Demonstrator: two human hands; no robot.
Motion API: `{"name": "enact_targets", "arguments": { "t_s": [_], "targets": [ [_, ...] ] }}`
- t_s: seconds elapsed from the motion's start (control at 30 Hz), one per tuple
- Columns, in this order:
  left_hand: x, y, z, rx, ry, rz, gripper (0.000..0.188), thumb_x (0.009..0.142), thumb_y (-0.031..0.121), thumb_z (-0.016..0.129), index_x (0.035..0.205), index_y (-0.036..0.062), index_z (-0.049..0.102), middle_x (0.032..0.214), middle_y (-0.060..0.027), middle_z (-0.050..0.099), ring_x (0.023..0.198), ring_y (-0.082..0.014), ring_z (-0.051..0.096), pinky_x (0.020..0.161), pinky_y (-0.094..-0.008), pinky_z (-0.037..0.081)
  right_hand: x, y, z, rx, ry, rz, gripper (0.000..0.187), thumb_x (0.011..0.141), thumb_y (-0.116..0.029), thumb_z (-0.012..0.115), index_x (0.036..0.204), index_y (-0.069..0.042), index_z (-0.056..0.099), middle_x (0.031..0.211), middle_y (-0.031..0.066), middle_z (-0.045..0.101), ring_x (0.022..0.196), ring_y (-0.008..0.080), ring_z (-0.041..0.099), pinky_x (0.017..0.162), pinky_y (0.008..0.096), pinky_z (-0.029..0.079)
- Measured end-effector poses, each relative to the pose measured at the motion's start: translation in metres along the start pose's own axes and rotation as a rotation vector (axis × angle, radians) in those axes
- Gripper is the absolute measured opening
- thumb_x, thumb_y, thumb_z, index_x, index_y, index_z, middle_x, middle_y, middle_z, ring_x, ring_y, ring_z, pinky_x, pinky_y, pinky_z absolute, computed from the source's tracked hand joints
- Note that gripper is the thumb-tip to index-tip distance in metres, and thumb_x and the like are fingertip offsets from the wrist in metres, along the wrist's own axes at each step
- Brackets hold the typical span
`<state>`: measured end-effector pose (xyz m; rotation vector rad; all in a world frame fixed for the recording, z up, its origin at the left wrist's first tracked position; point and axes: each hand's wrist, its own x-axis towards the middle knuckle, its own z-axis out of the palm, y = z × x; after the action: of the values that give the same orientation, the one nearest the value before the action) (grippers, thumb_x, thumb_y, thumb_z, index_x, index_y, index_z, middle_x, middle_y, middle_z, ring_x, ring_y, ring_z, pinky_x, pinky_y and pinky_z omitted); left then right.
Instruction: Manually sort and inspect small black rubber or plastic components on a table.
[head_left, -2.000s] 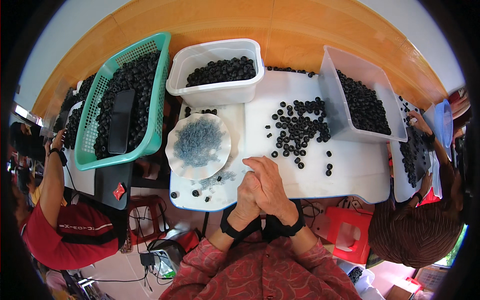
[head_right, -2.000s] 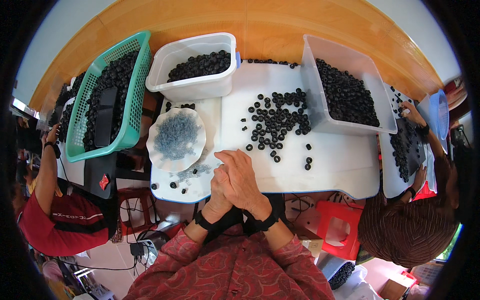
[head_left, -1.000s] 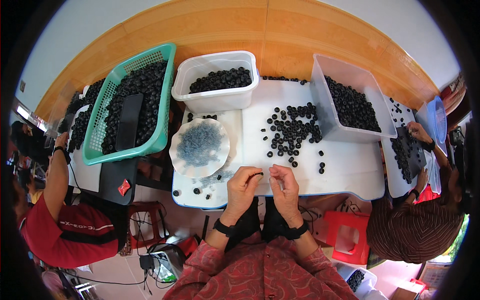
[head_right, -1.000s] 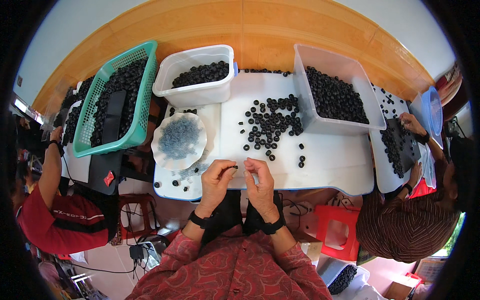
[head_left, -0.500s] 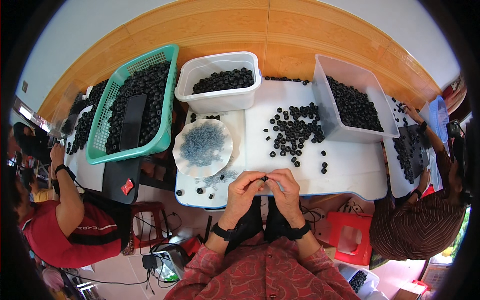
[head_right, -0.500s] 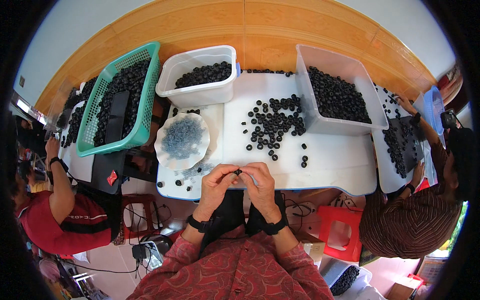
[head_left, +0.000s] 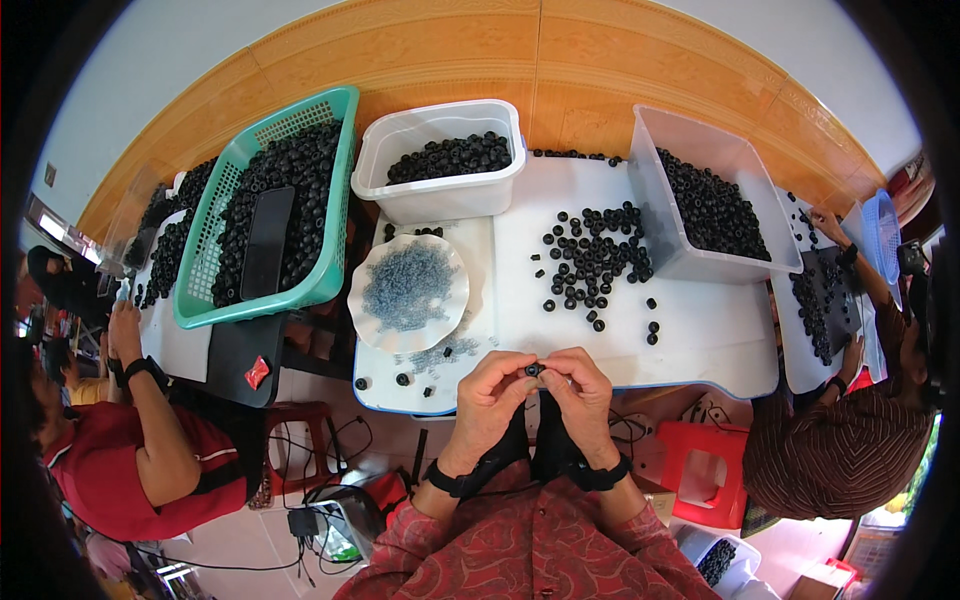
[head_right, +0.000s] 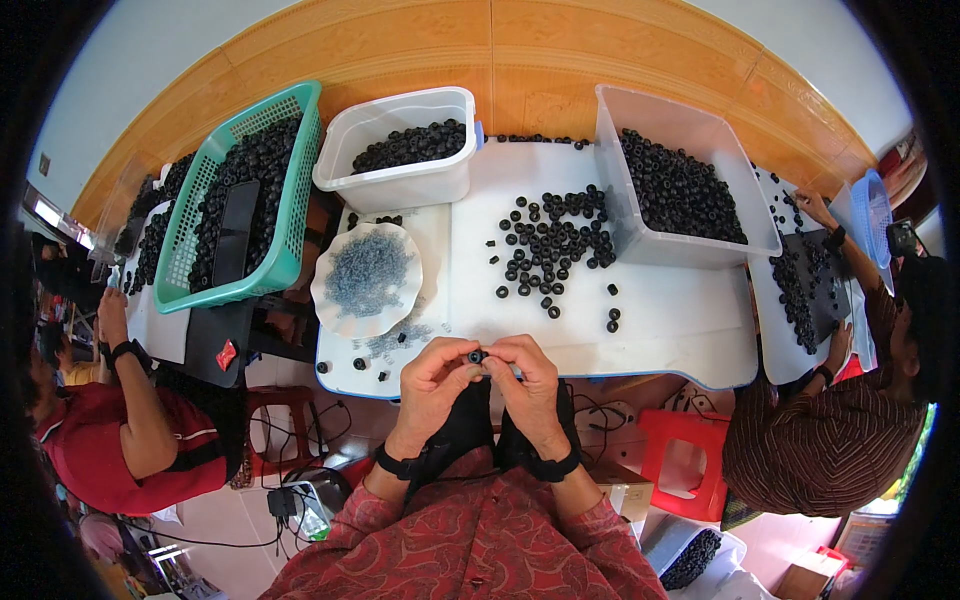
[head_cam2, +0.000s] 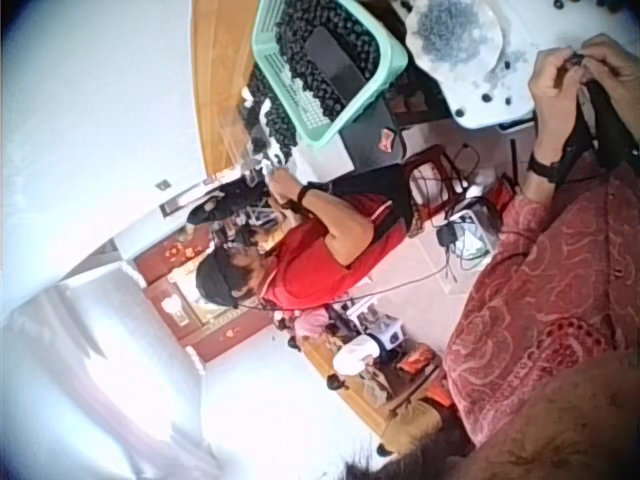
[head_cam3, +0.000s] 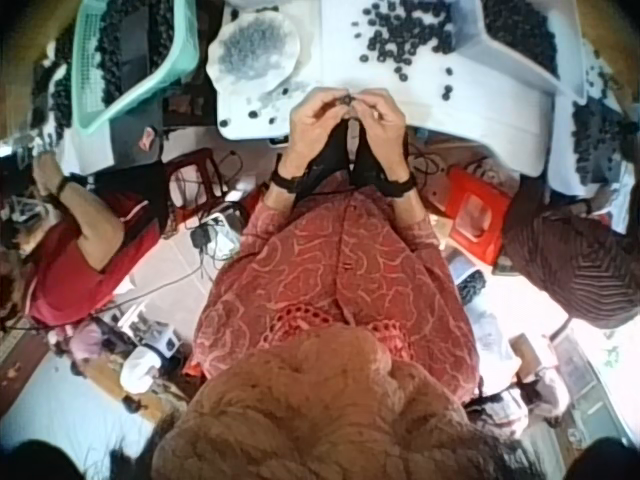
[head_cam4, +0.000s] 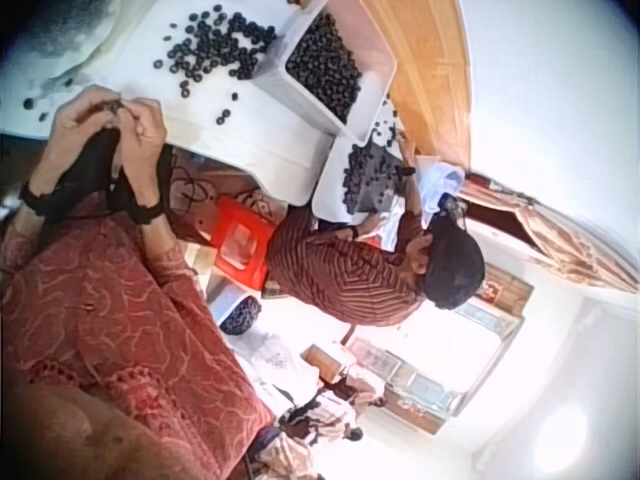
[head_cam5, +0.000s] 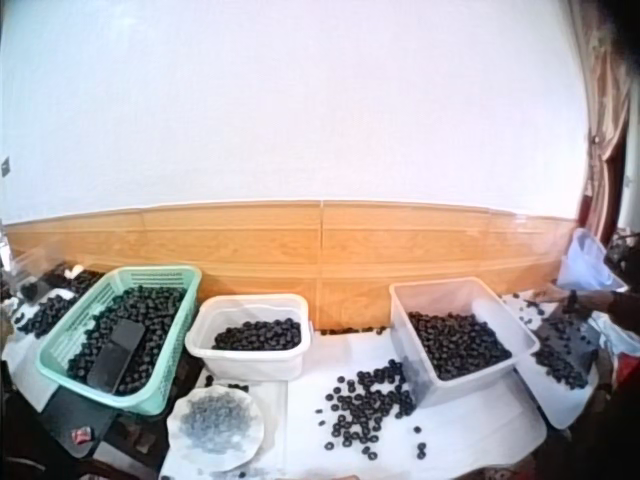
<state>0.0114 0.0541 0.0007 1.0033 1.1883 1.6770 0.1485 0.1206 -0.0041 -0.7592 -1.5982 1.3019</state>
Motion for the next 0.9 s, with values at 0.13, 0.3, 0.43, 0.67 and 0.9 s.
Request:
{"name": "enact_targets", "arguments": {
  "t_s": [0.13, 0.3, 0.43, 0.67, 0.9],
  "targets": [
    [-0.002, 0.005, 0.0, 0.047, -0.025, 0.017, 0.028, 0.088, -0.008, 0.064, 0.116, -0.0036, 0.064, 0.11, -0.008, 0.059, 0.093, -0.0123, 0.061, 0.079, -0.025, 0.057, -0.004, -0.003, -0.001, 0.149, -0.012, 0.068, 0.013, 0.091, 0.003, 0.063, 0.103, 0.002, 0.067, 0.099, 0.0052, 0.06, 0.085, 0.0101, 0.057, 0.073, 0.0223, 0.047],
    [-0.006, 0.01, 0.001, 0.073, -0.016, -0.001, 0.027, 0.087, -0.009, 0.065, 0.114, -0.0035, 0.065, 0.105, -0.0075, 0.061, 0.088, -0.0113, 0.062, 0.073, -0.0225, 0.055, -0.006, -0.014, -0.001, 0.154, -0.025, 0.091, 0.013, 0.092, 0.003, 0.063, 0.104, 0.002, 0.067, 0.099, 0.0043, 0.06, 0.086, 0.0085, 0.057, 0.073, 0.0203, 0.046],
    [-0.007, 0.016, 0.003, 0.092, -0.015, -0.022, 0.025, 0.087, -0.009, 0.066, 0.111, -0.0034, 0.066, 0.1, -0.0064, 0.062, 0.08, -0.009, 0.061, 0.067, -0.0201, 0.052, -0.007, -0.017, -0.002, 0.19, -0.042, 0.092, 0.012, 0.092, 0.003, 0.062, 0.103, 0.003, 0.067, 0.099, 0.0045, 0.06, 0.086, 0.0086, 0.057, 0.074, 0.0211, 0.046],
    [-0.012, 0.022, 0.004, 0.04, -0.016, 0.01, 0.025, 0.086, -0.008, 0.067, 0.111, -0.003, 0.066, 0.098, -0.0059, 0.061, 0.078, -0.0076, 0.059, 0.066, -0.0199, 0.051, -0.007, -0.033, -0.001, 0.174, -0.08, 0.092, 0.011, 0.094, 0.003, 0.059, 0.102, 0.003, 0.066, 0.1, 0.0045, 0.06, 0.09, 0.0096, 0.058, 0.079, 0.0221, 0.046],
    [-0.016, 0.027, 0.003, -0.039, -0.058, -0.032, 0.027, 0.086, -0.008, 0.067, 0.112, -0.0024, 0.066, 0.096, -0.0045, 0.06, 0.078, -0.008, 0.058, 0.066, -0.0202, 0.052, -0.009, -0.036, -0.004, 0.284, -0.081, 0.166, 0.009, 0.096, -0.005, 0.06, 0.098, 0.002, 0.066, 0.096, 0.0048, 0.06, 0.084, 0.0098, 0.057, 0.076, 0.0229, 0.047]
  ]
}}
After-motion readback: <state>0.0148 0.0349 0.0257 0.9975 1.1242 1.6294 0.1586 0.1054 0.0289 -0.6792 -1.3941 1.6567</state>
